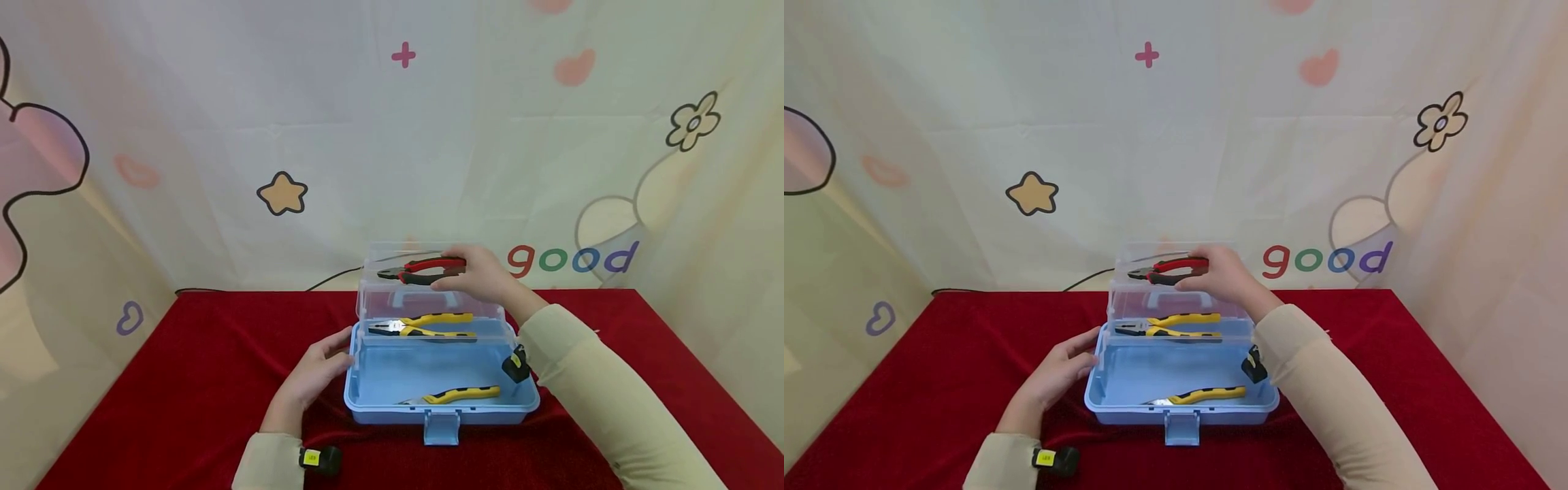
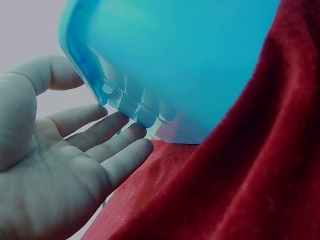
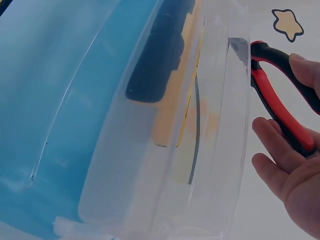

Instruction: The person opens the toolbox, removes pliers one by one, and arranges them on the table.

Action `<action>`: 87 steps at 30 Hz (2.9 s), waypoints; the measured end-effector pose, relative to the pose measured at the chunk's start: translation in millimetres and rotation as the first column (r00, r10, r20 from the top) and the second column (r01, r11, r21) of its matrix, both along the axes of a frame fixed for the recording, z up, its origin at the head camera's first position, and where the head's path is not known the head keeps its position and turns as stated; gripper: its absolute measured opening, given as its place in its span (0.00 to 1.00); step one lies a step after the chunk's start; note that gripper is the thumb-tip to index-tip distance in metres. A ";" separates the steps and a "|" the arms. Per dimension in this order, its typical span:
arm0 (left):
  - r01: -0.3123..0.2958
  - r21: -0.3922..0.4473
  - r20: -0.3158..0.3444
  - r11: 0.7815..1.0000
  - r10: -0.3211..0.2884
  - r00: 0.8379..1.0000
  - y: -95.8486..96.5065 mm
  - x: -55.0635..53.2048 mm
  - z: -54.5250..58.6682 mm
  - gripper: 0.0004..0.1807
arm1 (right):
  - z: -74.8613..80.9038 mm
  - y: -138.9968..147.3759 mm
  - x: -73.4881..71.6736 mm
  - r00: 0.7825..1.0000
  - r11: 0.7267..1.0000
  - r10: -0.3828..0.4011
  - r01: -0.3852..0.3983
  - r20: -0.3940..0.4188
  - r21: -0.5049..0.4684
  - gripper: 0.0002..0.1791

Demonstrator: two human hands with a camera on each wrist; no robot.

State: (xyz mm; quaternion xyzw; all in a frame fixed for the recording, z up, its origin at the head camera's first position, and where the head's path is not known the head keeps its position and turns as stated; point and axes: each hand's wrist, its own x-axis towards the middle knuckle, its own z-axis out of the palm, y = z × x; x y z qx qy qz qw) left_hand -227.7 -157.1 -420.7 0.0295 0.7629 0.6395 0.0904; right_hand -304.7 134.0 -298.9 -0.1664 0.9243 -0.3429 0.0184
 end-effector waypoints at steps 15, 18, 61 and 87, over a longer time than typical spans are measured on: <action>0.006 -0.014 0.005 1.000 -0.006 1.000 0.2 0.0 -3.4 0.33 | -10.7 21.2 9.3 0.997 0.998 -0.050 0.048 -0.050 -0.041 0.38; 0.009 -0.010 0.005 1.000 -0.009 1.000 -0.3 0.0 -3.6 0.33 | -11.0 23.8 11.1 0.997 0.998 -0.060 0.058 -0.057 -0.038 0.39; 0.000 -0.040 0.009 0.999 0.001 1.000 1.7 -0.5 -1.4 0.33 | -36.9 64.9 45.7 0.983 0.951 -0.158 0.126 -0.093 -0.282 0.36; -0.015 -0.049 0.015 0.999 0.016 1.000 1.9 -0.7 -2.7 0.33 | -61.1 80.3 64.9 0.958 0.909 -0.277 0.237 -0.072 -0.344 0.37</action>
